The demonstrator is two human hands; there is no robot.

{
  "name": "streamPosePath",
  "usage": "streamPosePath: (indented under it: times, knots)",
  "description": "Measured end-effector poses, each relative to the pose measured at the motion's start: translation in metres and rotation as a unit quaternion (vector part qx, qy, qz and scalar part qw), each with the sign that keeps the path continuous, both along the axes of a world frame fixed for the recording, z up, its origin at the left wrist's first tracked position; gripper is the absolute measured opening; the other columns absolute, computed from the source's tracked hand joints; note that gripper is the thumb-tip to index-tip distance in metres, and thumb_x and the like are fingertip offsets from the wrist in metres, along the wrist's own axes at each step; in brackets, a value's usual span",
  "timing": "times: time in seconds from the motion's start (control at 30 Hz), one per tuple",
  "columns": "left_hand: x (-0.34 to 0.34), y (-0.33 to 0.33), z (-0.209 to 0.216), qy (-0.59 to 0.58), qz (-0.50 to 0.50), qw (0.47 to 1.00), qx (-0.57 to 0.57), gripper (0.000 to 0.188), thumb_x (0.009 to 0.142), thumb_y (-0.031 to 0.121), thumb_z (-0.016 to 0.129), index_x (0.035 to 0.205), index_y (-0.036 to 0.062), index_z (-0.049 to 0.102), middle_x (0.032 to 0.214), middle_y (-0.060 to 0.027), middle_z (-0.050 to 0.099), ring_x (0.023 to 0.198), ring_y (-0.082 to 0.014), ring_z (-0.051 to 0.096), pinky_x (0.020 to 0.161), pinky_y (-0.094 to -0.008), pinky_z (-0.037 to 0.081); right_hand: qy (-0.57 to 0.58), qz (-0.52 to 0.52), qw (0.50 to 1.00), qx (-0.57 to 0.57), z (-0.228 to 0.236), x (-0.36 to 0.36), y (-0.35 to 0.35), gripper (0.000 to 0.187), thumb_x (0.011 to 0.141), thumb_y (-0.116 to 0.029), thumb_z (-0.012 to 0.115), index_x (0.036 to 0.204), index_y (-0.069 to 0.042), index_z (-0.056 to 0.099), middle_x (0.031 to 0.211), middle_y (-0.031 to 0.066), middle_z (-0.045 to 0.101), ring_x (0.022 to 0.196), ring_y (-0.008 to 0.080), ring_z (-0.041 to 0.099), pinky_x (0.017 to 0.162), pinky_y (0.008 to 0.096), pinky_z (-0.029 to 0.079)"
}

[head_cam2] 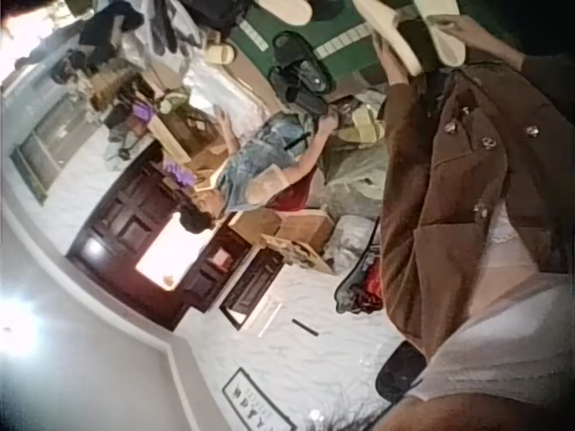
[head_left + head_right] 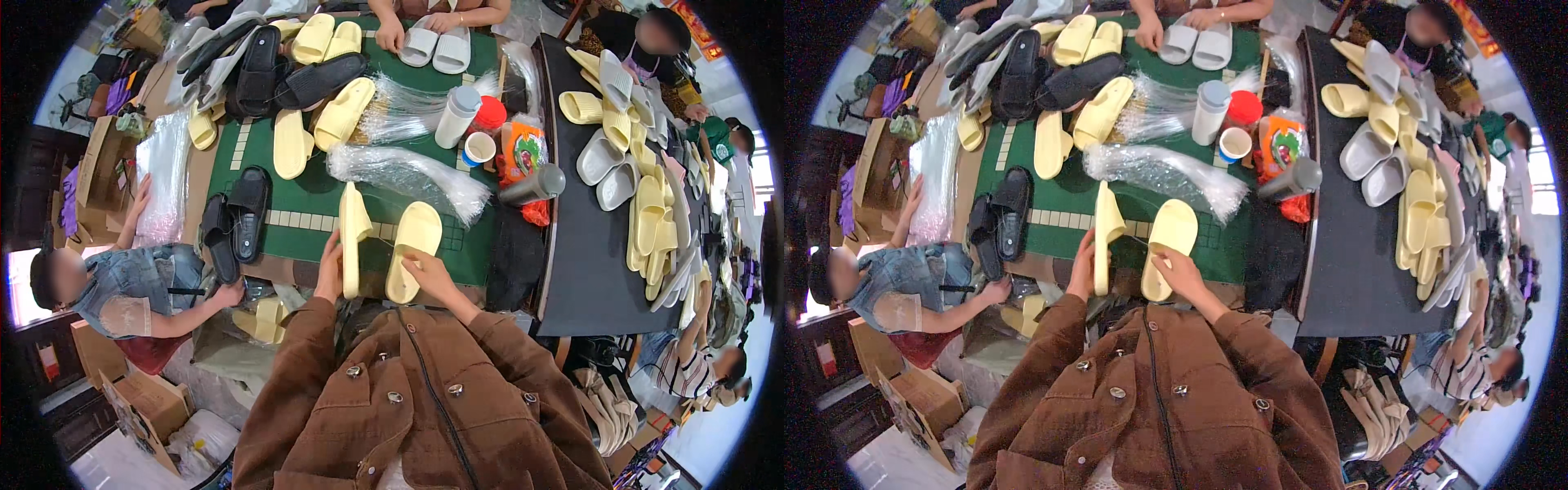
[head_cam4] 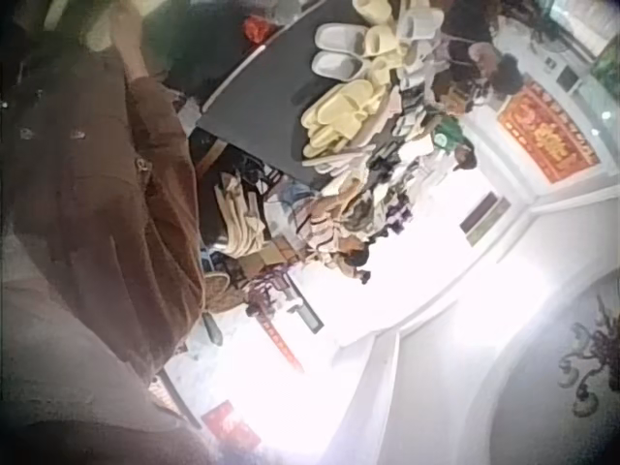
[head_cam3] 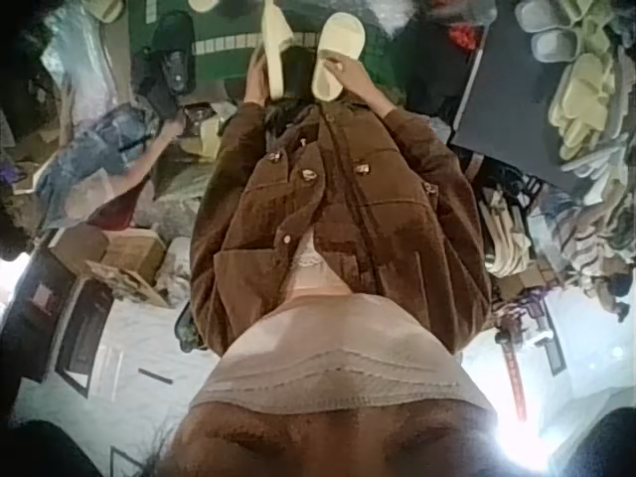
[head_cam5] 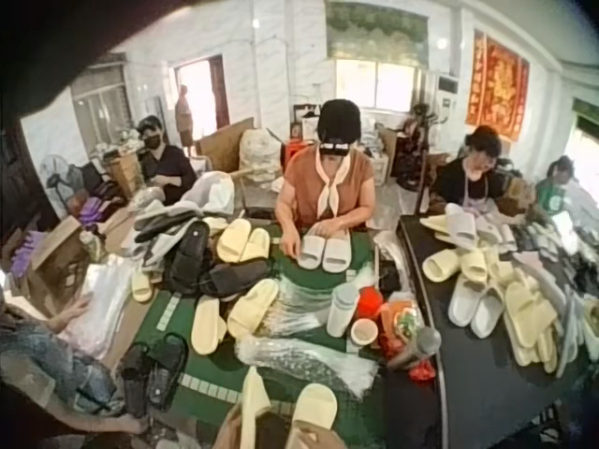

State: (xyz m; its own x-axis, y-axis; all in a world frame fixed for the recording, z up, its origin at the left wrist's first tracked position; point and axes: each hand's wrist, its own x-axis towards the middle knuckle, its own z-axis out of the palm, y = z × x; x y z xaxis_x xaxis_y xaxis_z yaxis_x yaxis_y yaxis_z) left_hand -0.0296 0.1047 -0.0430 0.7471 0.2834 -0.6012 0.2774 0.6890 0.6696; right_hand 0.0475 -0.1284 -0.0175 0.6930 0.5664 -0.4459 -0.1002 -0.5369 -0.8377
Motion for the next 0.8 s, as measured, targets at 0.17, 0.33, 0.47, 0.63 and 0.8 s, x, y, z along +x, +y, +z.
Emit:
streamPosePath:
  times: [0.17,0.33,0.47,0.63,0.8]
  knots:
    - [-0.009,-0.036,0.033,0.041,-0.120,0.985,-0.121,0.048,0.093,0.032,0.050,0.132,0.0056,0.040,0.109,-0.0124,0.059,0.086,-0.0213,0.063,0.070,-0.0309,0.055,-0.001,-0.023,0.997,0.071,0.062,0.002,0.029,0.058,0.084,-0.028,0.061,0.133,-0.003,0.041,0.103,0.0115,0.061,0.093,0.0215,0.059,0.081,0.0325,0.046]
    - [-0.005,-0.020,0.025,0.073,-0.100,0.978,-0.165,0.082,0.085,0.071,0.031,0.129,0.0021,0.045,0.122,-0.0138,0.056,0.107,-0.0266,0.057,0.094,-0.0397,0.045,-0.266,0.063,0.958,0.087,0.028,-0.010,0.042,0.052,0.081,-0.025,0.062,0.128,-0.007,0.046,0.107,0.0141,0.057,0.099,0.0302,0.055,0.086,0.0360,0.043]
    - [-0.010,0.004,0.016,0.055,-0.163,0.985,0.004,0.045,0.094,0.027,0.046,0.130,0.0017,0.043,0.119,-0.0111,0.056,0.104,-0.0203,0.057,0.089,-0.0323,0.046,-0.175,0.088,0.979,0.059,0.011,-0.009,0.031,0.043,0.082,-0.023,0.061,0.121,-0.008,0.052,0.107,0.0147,0.058,0.095,0.0298,0.057,0.082,0.0373,0.045]
    - [-0.006,0.005,-0.013,-0.009,-0.181,0.970,0.161,0.042,0.092,0.009,0.046,0.132,-0.0005,0.039,0.123,-0.0094,0.053,0.108,-0.0167,0.053,0.091,-0.0290,0.043,-0.229,-0.144,0.962,-0.033,0.006,0.002,-0.013,0.038,0.079,-0.013,0.065,0.112,-0.004,0.048,0.101,0.0151,0.053,0.096,0.0315,0.056,0.078,0.0379,0.046]
    - [-0.005,-0.013,-0.041,0.013,-0.202,0.902,0.383,0.047,0.087,0.009,0.052,0.132,-0.0003,0.039,0.124,-0.0195,0.048,0.113,-0.0308,0.047,0.095,-0.0383,0.038,-0.121,-0.192,0.964,-0.138,0.001,0.010,-0.031,0.075,0.077,-0.020,0.069,0.136,-0.013,0.025,0.125,0.0201,0.034,0.103,0.0398,0.050,0.082,0.0430,0.045]
